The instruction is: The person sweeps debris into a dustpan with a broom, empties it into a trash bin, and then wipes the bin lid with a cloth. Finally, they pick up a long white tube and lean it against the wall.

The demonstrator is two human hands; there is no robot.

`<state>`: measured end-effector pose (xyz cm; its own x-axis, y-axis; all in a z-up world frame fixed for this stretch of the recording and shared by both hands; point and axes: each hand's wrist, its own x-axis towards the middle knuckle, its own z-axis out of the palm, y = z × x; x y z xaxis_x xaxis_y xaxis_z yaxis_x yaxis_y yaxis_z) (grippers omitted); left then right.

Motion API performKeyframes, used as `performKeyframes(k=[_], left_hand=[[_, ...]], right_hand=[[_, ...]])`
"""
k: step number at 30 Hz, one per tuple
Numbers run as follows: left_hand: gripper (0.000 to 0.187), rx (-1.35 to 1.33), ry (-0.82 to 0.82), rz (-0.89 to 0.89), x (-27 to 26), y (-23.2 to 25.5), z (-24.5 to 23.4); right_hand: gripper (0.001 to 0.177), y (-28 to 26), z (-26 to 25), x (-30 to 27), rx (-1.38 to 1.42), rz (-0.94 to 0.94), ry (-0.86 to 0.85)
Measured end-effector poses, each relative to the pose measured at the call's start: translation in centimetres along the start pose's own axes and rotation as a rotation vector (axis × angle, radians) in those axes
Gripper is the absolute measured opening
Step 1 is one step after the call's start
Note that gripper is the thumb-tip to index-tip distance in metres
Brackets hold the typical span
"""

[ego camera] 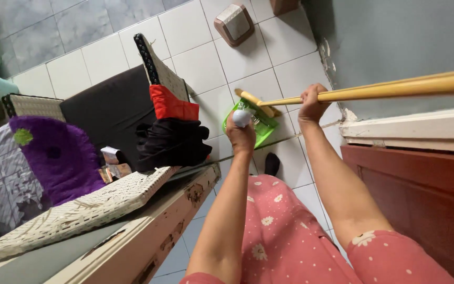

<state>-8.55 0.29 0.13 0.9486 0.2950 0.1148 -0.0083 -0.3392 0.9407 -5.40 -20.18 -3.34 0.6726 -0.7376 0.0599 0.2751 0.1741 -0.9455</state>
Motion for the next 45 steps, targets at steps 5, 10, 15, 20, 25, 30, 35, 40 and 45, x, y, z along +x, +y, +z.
performKeyframes(k=[5,10,15,20,25,30,35,40,45], left_hand=[[0.022,-0.044,0.008,0.008,-0.4,0.1,-1.3],[0.012,-0.08,-0.036,-0.082,-1.7,1.3,-1.8],[0.016,0.064,0.01,-0.024,-2.8,2.3,-2.0],[0.017,0.06,0.042,0.006,-4.3,2.1,-1.2],[0.021,0.023,0.1,-0.025,-4.6,1.7,0.1],[0.016,0.041,0.124,-0.006,-5.2,1.0,0.8],[0.019,0.043,0.145,-0.002,-6.0,1.7,0.6],[0.023,0.082,0.171,0.08,-6.4,2.3,-0.1],[0.017,0.025,0.215,0.015,-6.3,3.6,-1.6]], right_hand=[[0.031,-6.0,-1.6,2.2,0.007,-0.082,0.049],[0.035,-9.3,-3.0,4.6,0.045,-0.15,0.014],[0.04,-8.2,-4.4,5.8,-0.101,-0.191,-0.081],[0.035,-2.1,-8.0,4.8,-0.118,-0.14,-0.042],[0.029,-1.0,-7.7,1.2,-0.233,-0.169,0.014],[0.028,-4.3,-5.3,0.7,0.038,0.009,0.046],[0.032,-9.6,-4.6,4.3,0.14,-0.034,-0.053],[0.035,-8.6,-4.5,5.4,0.186,-0.086,-0.105],[0.031,-6.8,-2.7,4.8,0.092,-0.102,-0.145]])
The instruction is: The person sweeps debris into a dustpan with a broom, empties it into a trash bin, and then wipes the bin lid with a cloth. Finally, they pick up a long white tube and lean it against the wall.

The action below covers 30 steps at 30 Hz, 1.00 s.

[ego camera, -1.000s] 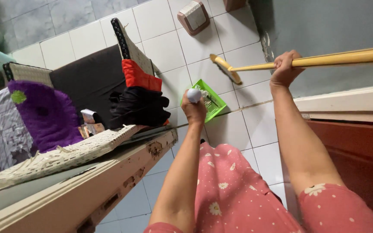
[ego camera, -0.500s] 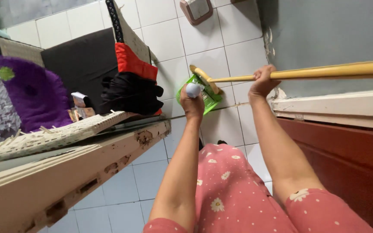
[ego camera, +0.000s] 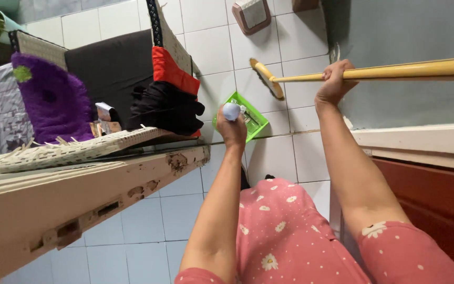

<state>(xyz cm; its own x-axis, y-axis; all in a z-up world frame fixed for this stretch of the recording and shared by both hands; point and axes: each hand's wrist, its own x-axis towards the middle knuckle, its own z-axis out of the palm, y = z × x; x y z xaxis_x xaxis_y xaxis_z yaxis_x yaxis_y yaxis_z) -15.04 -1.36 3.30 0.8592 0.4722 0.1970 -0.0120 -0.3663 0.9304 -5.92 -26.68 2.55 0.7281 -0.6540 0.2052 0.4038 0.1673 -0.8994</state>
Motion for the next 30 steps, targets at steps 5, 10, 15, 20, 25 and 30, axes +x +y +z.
performKeyframes(k=[5,10,15,20,25,30], left_hand=[[0.017,0.006,0.013,-0.019,1.3,-0.6,-0.1],[0.014,-0.032,-0.004,-0.033,2.4,-1.6,0.7],[0.011,-0.069,-0.044,-0.014,3.2,-3.1,0.7],[0.011,-0.071,-0.169,-0.071,4.3,-2.9,0.3],[0.016,-0.033,-0.299,-0.054,5.6,-3.5,-0.1],[0.009,-0.047,-0.385,0.049,6.5,-3.7,0.4]], right_hand=[[0.031,5.0,-0.2,-4.2,-0.091,0.075,0.003],[0.033,6.7,0.8,-8.1,-0.036,0.135,0.029],[0.032,2.3,2.9,-6.5,0.012,0.162,0.1],[0.032,-1.5,0.9,-3.9,-0.056,0.029,0.155],[0.032,-3.0,-1.8,-3.9,-0.066,-0.025,0.224],[0.029,-0.4,-4.3,-6.4,-0.167,-0.122,0.243]])
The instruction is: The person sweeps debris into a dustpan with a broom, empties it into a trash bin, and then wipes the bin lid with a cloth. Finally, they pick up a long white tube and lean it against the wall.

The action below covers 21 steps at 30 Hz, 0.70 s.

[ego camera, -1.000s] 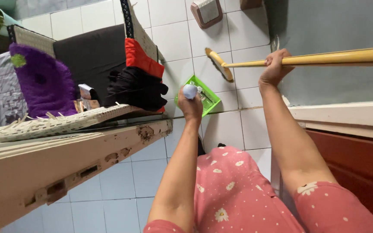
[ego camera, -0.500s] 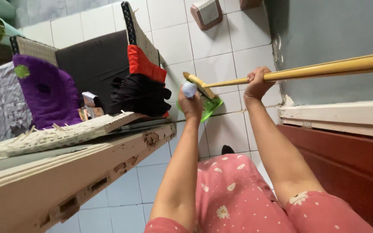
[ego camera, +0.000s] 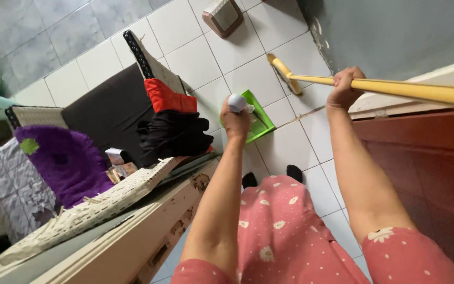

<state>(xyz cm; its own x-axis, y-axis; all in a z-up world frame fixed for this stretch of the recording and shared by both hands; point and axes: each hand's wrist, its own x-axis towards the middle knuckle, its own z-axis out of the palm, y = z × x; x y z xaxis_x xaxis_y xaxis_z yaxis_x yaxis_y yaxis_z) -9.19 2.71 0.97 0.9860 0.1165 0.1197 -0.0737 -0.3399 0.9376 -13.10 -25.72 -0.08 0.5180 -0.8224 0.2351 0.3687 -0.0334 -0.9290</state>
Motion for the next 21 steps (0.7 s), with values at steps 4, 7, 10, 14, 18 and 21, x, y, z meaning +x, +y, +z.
performKeyframes(k=[4,7,10,14,18,21], left_hand=[[0.012,0.04,-0.008,0.016,0.0,0.4,0.5],[0.011,-0.002,-0.053,-0.033,-0.1,0.1,0.8],[0.013,-0.045,-0.067,-0.002,-0.1,0.2,1.5],[0.014,-0.066,-0.079,-0.023,-0.3,0.1,1.6],[0.02,-0.094,-0.062,0.066,0.8,-0.7,2.4],[0.022,-0.09,-0.094,0.025,1.8,1.0,2.7]], right_hand=[[0.027,3.3,-1.5,-2.6,-0.151,-0.049,0.081],[0.021,3.2,-0.8,-4.6,-0.147,0.035,0.215],[0.022,1.6,1.0,-5.9,-0.033,0.152,0.311],[0.022,-2.0,2.5,-5.3,-0.002,0.16,0.315],[0.022,-5.2,2.5,-3.2,0.012,0.098,0.287],[0.022,-6.3,1.8,-1.3,0.032,0.063,0.29]])
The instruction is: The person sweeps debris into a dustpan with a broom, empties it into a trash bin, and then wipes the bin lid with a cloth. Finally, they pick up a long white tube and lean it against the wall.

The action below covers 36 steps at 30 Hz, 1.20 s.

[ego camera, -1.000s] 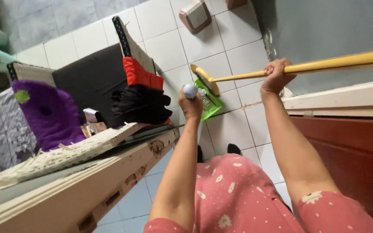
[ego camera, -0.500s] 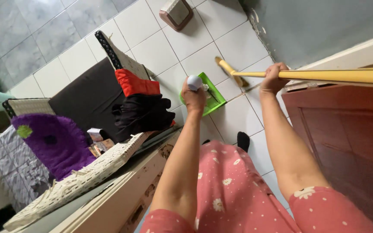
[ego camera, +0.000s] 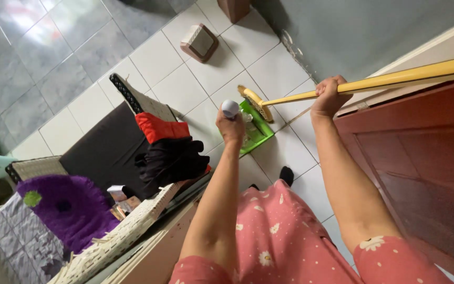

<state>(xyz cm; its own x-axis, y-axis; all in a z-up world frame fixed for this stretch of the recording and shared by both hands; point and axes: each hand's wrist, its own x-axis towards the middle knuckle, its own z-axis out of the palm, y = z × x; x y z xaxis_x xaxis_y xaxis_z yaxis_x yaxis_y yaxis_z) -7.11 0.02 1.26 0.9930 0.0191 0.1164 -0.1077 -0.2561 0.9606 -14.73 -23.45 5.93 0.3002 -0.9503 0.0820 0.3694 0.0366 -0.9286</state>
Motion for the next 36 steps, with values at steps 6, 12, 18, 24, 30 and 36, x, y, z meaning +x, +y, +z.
performKeyframes(k=[6,12,18,24,30,36], left_hand=[[0.013,0.047,-0.071,-0.035,4.1,-0.2,3.7],[0.016,-0.038,-0.235,0.073,7.7,0.4,8.3],[0.015,-0.034,-0.364,0.033,11.6,1.9,13.3],[0.015,0.001,-0.537,0.223,17.1,2.4,17.8],[0.015,-0.028,-0.857,0.181,24.3,2.7,22.0],[0.014,-0.009,-1.098,0.245,29.2,1.7,24.2]], right_hand=[[0.021,-1.5,1.7,5.6,0.0,-0.03,0.051],[0.018,-1.0,2.3,10.0,-0.109,-0.009,0.11],[0.019,-0.5,4.0,14.8,-0.068,0.003,0.166],[0.022,-0.7,5.9,17.5,-0.092,0.013,0.272],[0.024,-0.6,8.7,19.2,-0.244,-0.104,0.476],[0.02,2.1,9.3,16.9,-0.341,-0.27,0.709]])
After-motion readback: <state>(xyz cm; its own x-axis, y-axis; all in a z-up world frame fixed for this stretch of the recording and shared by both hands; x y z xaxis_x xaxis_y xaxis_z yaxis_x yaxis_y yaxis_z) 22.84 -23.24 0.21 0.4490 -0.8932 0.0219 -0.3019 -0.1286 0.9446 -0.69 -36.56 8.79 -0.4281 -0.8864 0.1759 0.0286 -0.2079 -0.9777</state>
